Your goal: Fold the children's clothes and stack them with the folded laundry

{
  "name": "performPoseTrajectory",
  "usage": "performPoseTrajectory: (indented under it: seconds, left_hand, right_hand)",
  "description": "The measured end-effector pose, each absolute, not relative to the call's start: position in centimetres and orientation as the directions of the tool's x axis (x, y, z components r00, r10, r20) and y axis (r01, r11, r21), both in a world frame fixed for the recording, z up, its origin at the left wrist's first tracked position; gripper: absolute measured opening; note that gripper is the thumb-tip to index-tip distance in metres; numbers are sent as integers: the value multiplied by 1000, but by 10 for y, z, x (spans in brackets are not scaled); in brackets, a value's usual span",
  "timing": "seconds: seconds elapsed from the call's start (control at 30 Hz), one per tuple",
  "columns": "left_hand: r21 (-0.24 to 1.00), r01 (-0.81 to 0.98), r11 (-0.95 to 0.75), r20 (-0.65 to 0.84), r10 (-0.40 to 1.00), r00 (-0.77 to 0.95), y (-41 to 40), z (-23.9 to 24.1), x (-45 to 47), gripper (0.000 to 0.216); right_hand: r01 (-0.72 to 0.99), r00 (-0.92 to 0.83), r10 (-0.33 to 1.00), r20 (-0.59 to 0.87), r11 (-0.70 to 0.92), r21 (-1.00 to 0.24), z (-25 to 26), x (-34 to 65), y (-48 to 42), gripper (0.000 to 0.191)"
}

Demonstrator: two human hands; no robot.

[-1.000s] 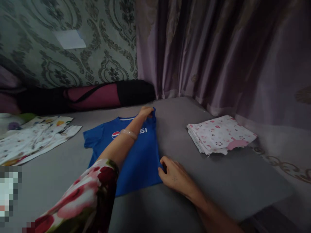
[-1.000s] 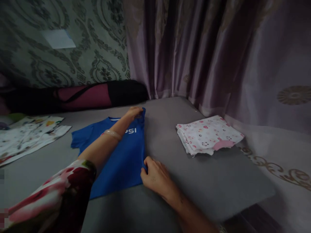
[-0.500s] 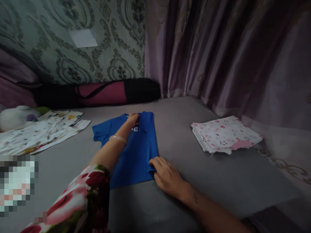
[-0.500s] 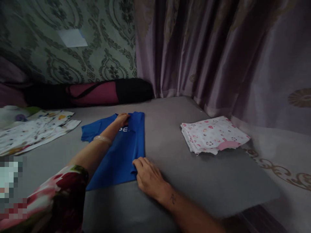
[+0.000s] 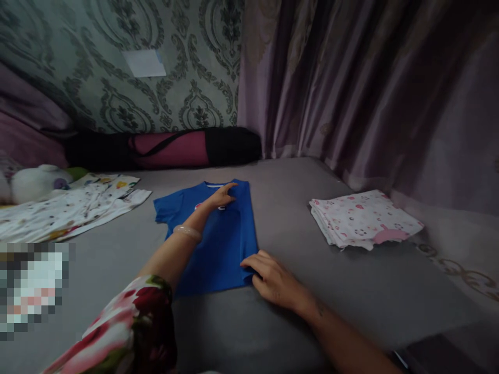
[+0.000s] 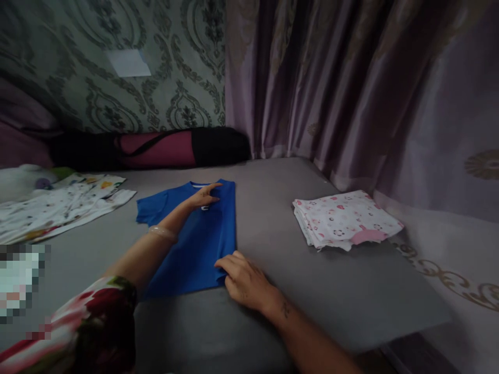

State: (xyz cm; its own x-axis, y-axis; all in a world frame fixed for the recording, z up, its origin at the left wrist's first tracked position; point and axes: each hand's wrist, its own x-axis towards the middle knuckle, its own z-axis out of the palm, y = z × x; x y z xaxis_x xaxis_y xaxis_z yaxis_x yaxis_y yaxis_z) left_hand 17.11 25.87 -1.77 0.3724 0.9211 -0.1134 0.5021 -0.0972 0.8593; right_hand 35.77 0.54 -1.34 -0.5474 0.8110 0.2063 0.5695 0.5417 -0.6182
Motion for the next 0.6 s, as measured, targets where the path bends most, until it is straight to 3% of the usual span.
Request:
performPoseTrajectory:
  seconds: [0.17, 0.37, 0.43, 0.53, 0.6]
  left_hand:
    - [713, 650, -264, 80, 951, 298, 266, -35, 167, 50]
    - [590, 764, -261, 197, 964, 177, 254, -37, 167, 39]
    - [482, 832, -272, 268, 951, 156, 242, -29, 165, 41]
    - [337, 863, -376, 279, 916, 290, 209, -12, 163, 36]
    - [339, 781, -524, 221, 851, 476, 175, -3, 163, 31]
  right_hand:
    - [561, -518, 835, 182, 493, -665, -13, 359, 9, 50]
    - [531, -548, 832, 83, 423, -735, 1, 362, 9, 12]
    - [481, -584, 812, 2, 348, -805, 8, 366, 9, 14]
    - [415, -624, 773, -113, 206, -886, 16, 372, 17, 24]
    - [421, -585, 801, -126, 167, -892, 20, 376, 33, 28]
